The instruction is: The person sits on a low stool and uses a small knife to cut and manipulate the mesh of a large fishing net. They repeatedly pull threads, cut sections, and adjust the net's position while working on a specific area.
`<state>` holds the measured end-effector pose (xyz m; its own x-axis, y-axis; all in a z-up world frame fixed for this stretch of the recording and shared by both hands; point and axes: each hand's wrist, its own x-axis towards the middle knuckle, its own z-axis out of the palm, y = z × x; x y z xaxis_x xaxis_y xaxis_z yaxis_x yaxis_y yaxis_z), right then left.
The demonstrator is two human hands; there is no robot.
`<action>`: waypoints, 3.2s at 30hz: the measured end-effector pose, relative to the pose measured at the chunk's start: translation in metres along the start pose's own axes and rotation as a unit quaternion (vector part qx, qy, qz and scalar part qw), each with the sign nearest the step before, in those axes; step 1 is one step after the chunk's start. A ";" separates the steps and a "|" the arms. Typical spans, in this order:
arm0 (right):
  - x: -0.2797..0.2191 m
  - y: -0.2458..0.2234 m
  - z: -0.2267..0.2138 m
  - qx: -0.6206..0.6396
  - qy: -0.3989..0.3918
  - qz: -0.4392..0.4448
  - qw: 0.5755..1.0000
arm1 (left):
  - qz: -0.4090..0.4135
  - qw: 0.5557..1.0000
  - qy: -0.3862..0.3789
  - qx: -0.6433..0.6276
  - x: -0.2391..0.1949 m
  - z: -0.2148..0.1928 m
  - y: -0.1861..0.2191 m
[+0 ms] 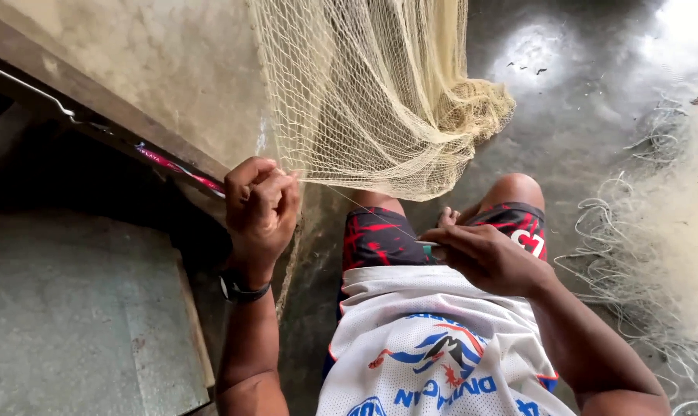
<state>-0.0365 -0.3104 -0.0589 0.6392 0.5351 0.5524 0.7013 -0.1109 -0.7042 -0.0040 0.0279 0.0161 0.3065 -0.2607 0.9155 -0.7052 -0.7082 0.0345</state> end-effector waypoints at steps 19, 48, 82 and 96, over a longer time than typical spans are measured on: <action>-0.014 -0.037 0.007 0.126 -0.083 -0.064 0.987 | -0.043 0.996 -0.020 -0.080 0.010 0.009 0.016; 0.088 -0.134 0.137 -0.064 -0.061 -0.194 0.977 | -0.261 0.875 0.034 -0.406 -0.004 0.026 0.010; 0.123 -0.019 0.034 -0.134 0.185 -0.111 0.967 | -0.235 0.854 0.119 -0.448 -0.002 0.041 -0.005; 0.159 -0.003 0.037 -0.215 0.187 -0.280 0.917 | -0.283 0.784 0.112 -0.541 0.005 0.042 0.010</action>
<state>0.0514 -0.1939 0.0150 0.1470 0.2933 0.9447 0.9608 -0.2694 -0.0658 0.0177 -0.0084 0.0043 0.7322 0.1020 0.6734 -0.6630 0.3333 0.6704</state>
